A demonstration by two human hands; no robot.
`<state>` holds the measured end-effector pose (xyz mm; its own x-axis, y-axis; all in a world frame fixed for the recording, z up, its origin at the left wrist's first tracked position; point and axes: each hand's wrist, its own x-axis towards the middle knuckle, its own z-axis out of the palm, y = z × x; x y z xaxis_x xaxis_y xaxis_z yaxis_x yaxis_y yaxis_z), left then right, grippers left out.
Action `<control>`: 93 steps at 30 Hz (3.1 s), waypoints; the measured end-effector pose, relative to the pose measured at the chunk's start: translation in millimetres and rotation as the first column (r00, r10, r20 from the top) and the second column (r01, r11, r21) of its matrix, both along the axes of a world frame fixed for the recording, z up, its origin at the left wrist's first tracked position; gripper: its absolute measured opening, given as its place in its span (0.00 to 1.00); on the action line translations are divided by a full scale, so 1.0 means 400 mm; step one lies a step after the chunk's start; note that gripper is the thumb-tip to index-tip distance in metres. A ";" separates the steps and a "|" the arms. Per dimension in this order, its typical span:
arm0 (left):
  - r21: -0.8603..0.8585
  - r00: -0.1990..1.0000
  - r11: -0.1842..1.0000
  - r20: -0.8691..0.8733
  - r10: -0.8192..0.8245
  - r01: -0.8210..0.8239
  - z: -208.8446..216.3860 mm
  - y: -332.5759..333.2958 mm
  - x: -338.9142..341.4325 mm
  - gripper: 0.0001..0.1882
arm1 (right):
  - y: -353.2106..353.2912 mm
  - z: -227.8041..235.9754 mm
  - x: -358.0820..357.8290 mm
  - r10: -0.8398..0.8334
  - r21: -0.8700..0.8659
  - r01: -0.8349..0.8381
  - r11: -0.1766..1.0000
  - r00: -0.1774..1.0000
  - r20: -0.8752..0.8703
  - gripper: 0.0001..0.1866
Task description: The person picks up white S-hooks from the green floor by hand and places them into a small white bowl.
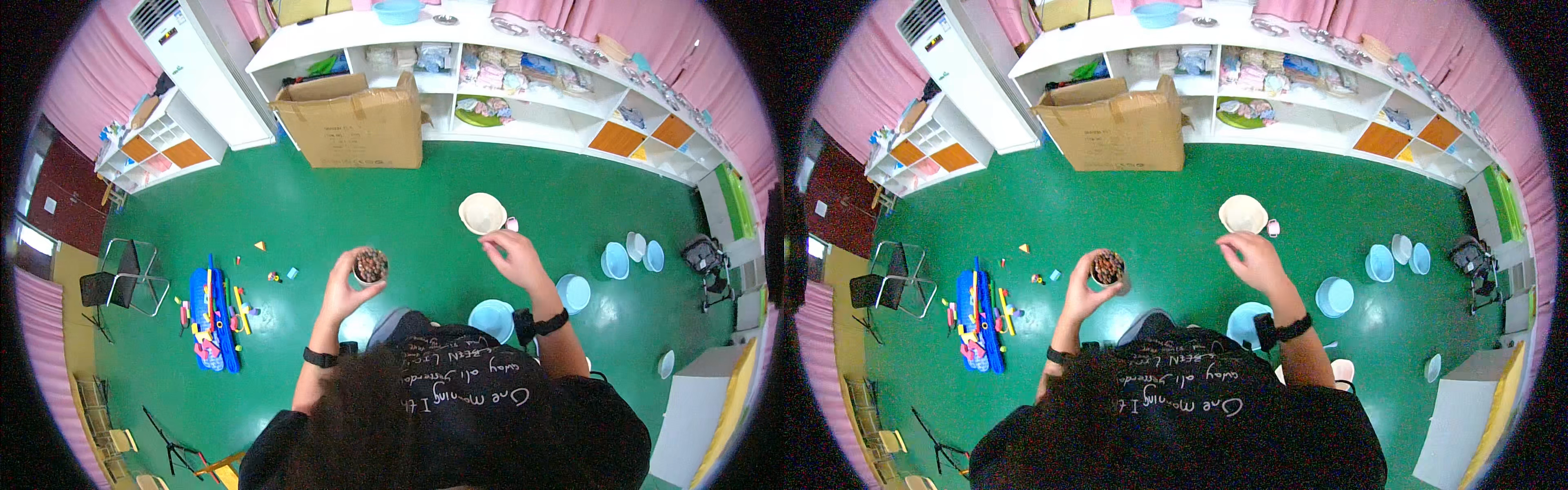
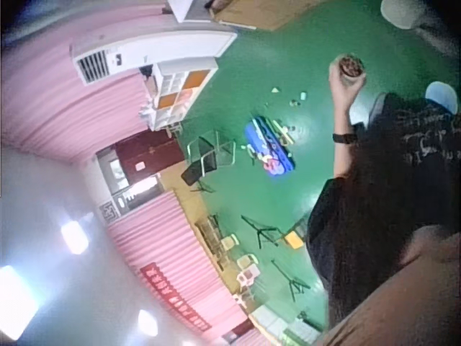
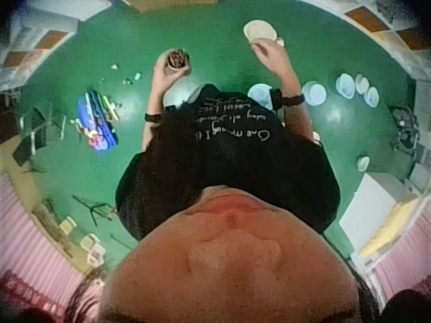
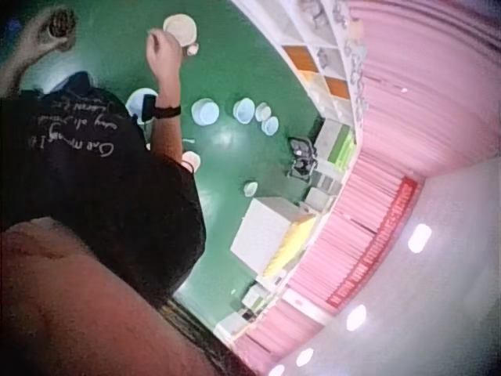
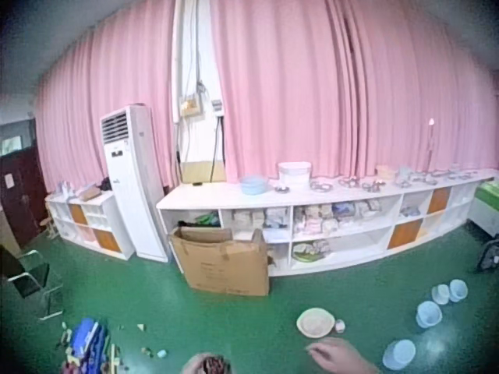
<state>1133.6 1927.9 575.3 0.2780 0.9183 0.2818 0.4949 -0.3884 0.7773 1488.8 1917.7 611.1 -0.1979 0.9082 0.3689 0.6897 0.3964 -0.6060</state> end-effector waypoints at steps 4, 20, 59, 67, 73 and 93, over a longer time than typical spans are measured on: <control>-0.136 0.996 0.990 0.072 0.043 -0.033 -0.082 0.203 -0.010 0.33 | 0.235 -0.031 0.014 0.109 -0.066 -0.114 0.991 0.991 -0.082 0.06; -0.355 0.965 0.910 0.221 -0.142 0.215 -0.276 1.377 0.312 0.32 | 0.929 -0.067 0.364 -0.474 -0.218 0.463 0.859 0.881 0.004 0.08; -0.730 0.951 0.647 -0.012 0.308 -0.219 -1.164 2.813 1.032 0.29 | 1.973 -0.135 0.811 -0.672 -0.634 0.687 0.355 0.659 0.338 0.07; -0.796 0.892 0.506 -0.091 0.442 -0.332 -1.158 2.683 0.874 0.26 | 2.086 -0.111 0.830 -0.680 -0.635 0.711 0.302 0.628 0.380 0.07; -0.820 0.896 0.466 -0.122 0.426 -0.333 -1.135 2.689 0.806 0.24 | 2.066 -0.132 0.830 -0.638 -0.634 0.700 0.328 0.659 0.398 0.07; -0.996 0.914 0.029 0.065 -0.401 0.084 -1.128 2.981 1.118 0.20 | 1.745 -0.141 0.676 -0.876 -0.525 0.835 0.163 0.368 0.313 0.08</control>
<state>1580.8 3120.4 124.1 0.4433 0.1734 -0.8795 0.7288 0.5015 0.4662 1759.1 2615.9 554.7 0.8367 0.4889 -0.2468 0.3371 -0.8149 -0.4714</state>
